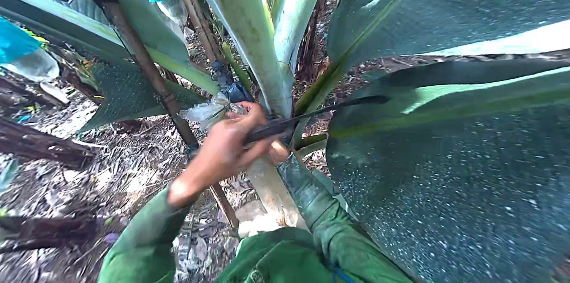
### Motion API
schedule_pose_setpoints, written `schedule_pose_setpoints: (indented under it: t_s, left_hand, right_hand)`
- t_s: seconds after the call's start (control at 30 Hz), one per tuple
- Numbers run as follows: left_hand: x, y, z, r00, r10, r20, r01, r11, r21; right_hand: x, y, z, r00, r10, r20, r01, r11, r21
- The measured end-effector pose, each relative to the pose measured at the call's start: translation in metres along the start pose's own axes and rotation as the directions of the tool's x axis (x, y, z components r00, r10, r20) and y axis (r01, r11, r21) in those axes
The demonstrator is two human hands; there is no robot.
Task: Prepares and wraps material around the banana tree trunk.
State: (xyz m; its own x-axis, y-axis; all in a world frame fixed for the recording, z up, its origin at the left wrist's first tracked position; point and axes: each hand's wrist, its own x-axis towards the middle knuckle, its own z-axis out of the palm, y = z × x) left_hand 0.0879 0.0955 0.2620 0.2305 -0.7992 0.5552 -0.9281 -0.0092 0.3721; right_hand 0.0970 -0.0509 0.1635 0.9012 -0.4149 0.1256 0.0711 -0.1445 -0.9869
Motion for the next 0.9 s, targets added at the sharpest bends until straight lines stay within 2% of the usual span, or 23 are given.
schedule_pose_setpoints:
  t_s: [0.07,0.1,0.2,0.3,0.4,0.53,0.67,0.77,0.9]
  left_hand:
    - [-0.045,-0.029,-0.043,0.991,-0.095,-0.09,0.103,0.99,0.092]
    - [-0.062,-0.04,-0.063,0.978,-0.161,-0.136,0.183,0.968,0.173]
    - [-0.092,-0.067,-0.105,0.922,-0.333,-0.199,0.385,0.847,0.366]
    - [-0.1,-0.091,-0.114,0.875,-0.446,-0.186,0.481,0.772,0.416]
    - [-0.096,-0.111,-0.112,0.853,-0.503,-0.139,0.511,0.753,0.414]
    - [-0.08,-0.125,-0.112,0.864,-0.5,-0.063,0.477,0.77,0.424]
    - [-0.067,-0.136,-0.117,0.875,-0.484,-0.007,0.433,0.776,0.459]
    - [-0.063,-0.144,-0.119,0.883,-0.47,0.0,0.402,0.754,0.52]
    - [-0.079,-0.142,-0.137,0.855,-0.518,-0.037,0.436,0.676,0.594]
  right_hand:
    - [0.021,0.013,0.005,0.989,-0.148,-0.007,0.147,0.989,-0.028]
    - [0.025,0.017,0.005,0.984,-0.176,0.009,0.176,0.984,-0.025]
    - [0.029,0.029,0.007,0.976,-0.209,0.059,0.209,0.978,0.012]
    - [0.038,0.013,0.005,0.984,-0.163,0.07,0.165,0.986,-0.036]
    - [0.028,-0.005,0.003,0.992,-0.123,0.041,0.127,0.988,-0.092]
    - [0.029,-0.018,0.002,0.996,-0.083,0.019,0.085,0.977,-0.197]
    - [0.032,-0.02,-0.003,0.992,-0.111,0.06,0.123,0.956,-0.267]
    - [0.018,-0.008,-0.011,0.974,-0.211,0.087,0.226,0.935,-0.273]
    - [0.008,-0.018,-0.027,0.96,-0.183,0.213,0.23,0.946,-0.227]
